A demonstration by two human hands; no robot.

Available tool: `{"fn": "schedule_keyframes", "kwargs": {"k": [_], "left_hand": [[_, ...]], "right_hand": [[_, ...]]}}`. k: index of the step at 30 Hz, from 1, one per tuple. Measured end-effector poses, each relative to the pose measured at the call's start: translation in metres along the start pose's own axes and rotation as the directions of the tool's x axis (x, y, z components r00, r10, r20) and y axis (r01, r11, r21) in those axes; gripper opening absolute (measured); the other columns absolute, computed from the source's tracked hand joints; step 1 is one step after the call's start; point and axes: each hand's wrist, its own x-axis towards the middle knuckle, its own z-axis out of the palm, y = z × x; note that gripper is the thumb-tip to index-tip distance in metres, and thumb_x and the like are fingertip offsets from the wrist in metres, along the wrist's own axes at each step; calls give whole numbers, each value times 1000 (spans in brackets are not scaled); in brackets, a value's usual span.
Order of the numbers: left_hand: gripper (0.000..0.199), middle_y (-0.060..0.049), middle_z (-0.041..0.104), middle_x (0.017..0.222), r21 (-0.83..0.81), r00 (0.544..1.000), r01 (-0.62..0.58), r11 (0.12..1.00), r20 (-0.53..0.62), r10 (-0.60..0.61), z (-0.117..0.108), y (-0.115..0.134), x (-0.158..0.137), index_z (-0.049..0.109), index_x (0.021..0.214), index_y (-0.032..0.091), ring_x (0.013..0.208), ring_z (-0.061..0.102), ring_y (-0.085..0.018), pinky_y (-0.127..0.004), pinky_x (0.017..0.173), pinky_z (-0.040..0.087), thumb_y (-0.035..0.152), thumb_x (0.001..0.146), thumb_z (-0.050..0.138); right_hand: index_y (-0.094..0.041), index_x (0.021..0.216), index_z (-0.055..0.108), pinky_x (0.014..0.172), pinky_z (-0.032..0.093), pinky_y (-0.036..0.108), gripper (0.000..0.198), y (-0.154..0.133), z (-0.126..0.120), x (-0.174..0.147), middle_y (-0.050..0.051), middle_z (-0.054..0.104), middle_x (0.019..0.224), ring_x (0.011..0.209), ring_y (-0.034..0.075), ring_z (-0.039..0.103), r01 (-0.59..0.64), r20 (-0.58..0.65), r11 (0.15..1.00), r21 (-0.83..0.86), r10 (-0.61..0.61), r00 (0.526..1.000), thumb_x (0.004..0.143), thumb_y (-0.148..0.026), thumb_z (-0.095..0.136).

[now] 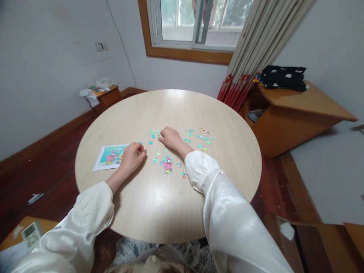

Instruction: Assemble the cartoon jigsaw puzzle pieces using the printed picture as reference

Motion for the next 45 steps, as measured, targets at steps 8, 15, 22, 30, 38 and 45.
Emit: {"fn": "schedule_keyframes", "kwargs": {"k": [8,15,22,30,38,45], "left_hand": [[8,-5,60,80,39,999,3,999,36,-5,0,0,1,53,74,18,81,56,-23,-34,73,36,12,78,49],[8,-5,60,81,43,1000,8,999,26,-9,-1,1,1,53,74,19,81,56,-22,-34,74,36,12,78,50],[8,-4,59,79,20,1000,9,1000,8,-9,0,0,1,53,73,19,80,56,-22,-33,74,36,13,78,50],[9,-4,58,77,-23,1000,-23,999,-16,23,0,-2,-1,50,72,19,79,55,-21,-33,73,36,13,77,50],[9,-4,59,78,-40,999,-52,998,4,52,-1,1,-4,49,72,19,79,55,-21,-34,74,36,13,78,50],[8,-5,60,80,-36,998,-54,998,23,55,1,1,-6,51,74,19,81,56,-21,-35,77,36,15,79,49]], "right_hand": [[-17,107,69,84,40,29,24,-7,9,8,11,63,109,103,21,57,-8,-5,1000,-4,8,1000,91,-31,56],[-15,109,67,86,40,31,24,-7,13,8,13,63,112,105,22,57,-21,-18,999,-41,21,1000,93,-25,52],[-11,101,67,84,39,33,31,-5,14,10,17,65,107,100,24,59,-7,-64,999,-47,4,998,97,-23,40],[-12,84,63,74,43,27,23,-1,-13,-13,13,69,92,86,18,64,-55,-166,994,94,70,984,91,-13,41],[-20,70,44,36,37,20,27,1,-4,-122,0,60,59,45,13,62,-305,213,364,880,271,939,87,-42,48],[-21,77,49,59,49,27,22,-12,9,-177,2,64,64,60,15,63,-150,-44,680,718,259,965,91,-38,41]]}}
